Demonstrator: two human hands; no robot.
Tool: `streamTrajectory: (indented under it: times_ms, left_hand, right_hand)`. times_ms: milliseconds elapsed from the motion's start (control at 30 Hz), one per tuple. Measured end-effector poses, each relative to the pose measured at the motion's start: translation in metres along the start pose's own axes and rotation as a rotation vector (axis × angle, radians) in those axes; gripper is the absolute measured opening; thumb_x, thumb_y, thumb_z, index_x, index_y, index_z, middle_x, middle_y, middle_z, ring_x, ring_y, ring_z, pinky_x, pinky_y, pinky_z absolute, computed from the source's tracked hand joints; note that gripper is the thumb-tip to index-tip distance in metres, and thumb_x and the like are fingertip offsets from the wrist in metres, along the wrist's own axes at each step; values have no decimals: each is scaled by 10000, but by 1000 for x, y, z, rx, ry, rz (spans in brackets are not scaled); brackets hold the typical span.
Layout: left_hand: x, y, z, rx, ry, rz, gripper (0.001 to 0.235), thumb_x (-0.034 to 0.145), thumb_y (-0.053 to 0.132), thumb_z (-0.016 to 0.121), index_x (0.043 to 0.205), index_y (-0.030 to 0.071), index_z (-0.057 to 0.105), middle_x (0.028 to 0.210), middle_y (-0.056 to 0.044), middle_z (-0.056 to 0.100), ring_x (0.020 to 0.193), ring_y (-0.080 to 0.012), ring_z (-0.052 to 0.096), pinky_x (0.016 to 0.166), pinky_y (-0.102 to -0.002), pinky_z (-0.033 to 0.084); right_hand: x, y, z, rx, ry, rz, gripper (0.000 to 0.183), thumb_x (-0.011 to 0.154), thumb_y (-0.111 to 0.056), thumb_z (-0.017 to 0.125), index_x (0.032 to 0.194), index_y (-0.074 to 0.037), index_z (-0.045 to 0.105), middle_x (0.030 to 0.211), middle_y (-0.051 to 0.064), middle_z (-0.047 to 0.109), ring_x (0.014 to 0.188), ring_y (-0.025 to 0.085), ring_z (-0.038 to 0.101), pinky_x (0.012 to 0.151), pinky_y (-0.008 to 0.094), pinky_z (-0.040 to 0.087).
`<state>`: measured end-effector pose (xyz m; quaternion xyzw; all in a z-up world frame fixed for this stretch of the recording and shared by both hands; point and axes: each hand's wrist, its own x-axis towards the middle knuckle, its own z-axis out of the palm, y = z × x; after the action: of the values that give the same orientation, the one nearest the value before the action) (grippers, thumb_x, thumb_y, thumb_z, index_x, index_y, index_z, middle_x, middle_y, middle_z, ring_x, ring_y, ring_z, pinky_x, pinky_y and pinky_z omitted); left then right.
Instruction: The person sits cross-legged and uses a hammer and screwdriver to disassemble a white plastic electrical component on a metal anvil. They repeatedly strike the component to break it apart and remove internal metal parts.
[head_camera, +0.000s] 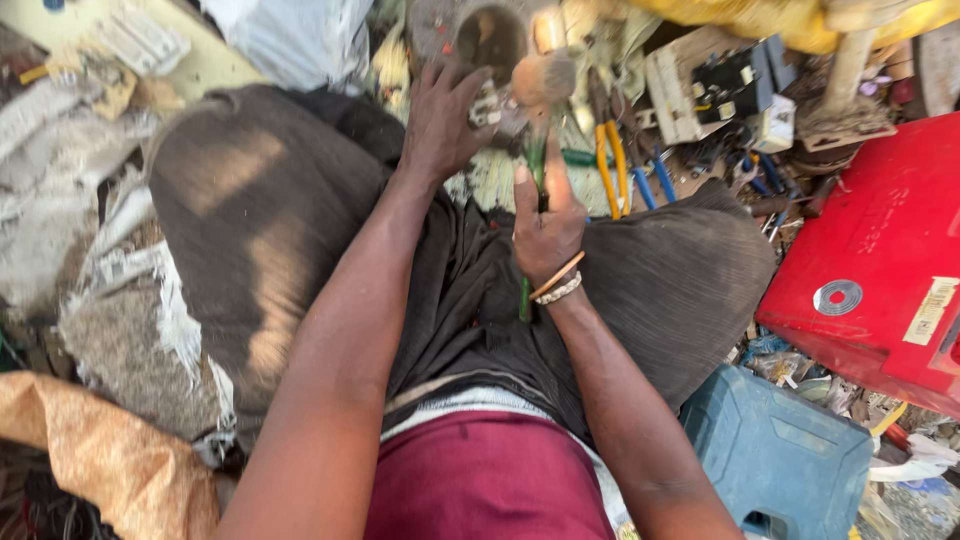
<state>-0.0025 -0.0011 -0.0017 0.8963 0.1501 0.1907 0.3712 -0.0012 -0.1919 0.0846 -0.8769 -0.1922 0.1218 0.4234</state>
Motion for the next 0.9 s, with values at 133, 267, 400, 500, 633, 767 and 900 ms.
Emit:
streamTrajectory:
  times_ms: [133,267,400,500,633,767,900]
  left_hand:
    - [1,5,-2,-4,-4,3,734,710,237,942,1364,85,644,1300,-111,608,1281,-355,487,1103,-529,423]
    - [5,-3,1,52,-14,1,738,691,226,946,1353,86,650,1297,-117,602,1257,-333,487,1091,-505,411]
    - [-1,-4,6,16,-40,-15,743,722,232,949,1379,84,638,1312,-109,600,1266,-314,496,1119,-483,416]
    - [6,4,-5,34,-78,-50,760,712,231,939,1391,96,624,1308,-97,603,1270,-294,502,1153,-479,405]
    - [10,17,-20,14,-149,-72,859,673,181,916,1443,69,553,1319,-149,564,1273,-362,454,1132,-501,368]
    - [11,22,-31,90,-252,-49,799,737,-3,786,1479,158,538,1411,-108,541,1328,-358,427,1148,-507,307]
    - [21,21,-39,69,-356,-111,787,779,-118,662,1491,193,538,1463,-82,530,1349,-326,448,1193,-458,336]
  right_hand:
    - [-1,3,-3,-228,55,-339,537,1146,-363,492,1613,-192,292,1034,117,680,890,142,692,727,268,588]
    - [1,-6,-6,-157,-75,40,592,1078,-358,560,1590,-95,423,694,124,656,569,151,594,524,334,517]
    - [-6,-11,-7,-121,-44,-65,586,1090,-340,584,1593,-86,425,710,132,670,589,141,620,562,337,524]
    - [2,-17,-5,-38,-86,-68,576,1112,-317,603,1607,-85,423,744,84,667,581,115,606,533,319,525]
    - [2,-19,-7,257,-65,306,597,1032,-295,573,1584,-141,406,699,-5,588,438,75,530,341,278,458]
    - [-9,-14,-16,607,-65,411,525,1024,-222,567,1520,-101,444,694,-17,531,406,59,469,308,239,385]
    - [-3,0,-24,886,-69,677,322,1026,-191,540,1320,-58,550,708,-9,539,418,58,460,322,230,379]
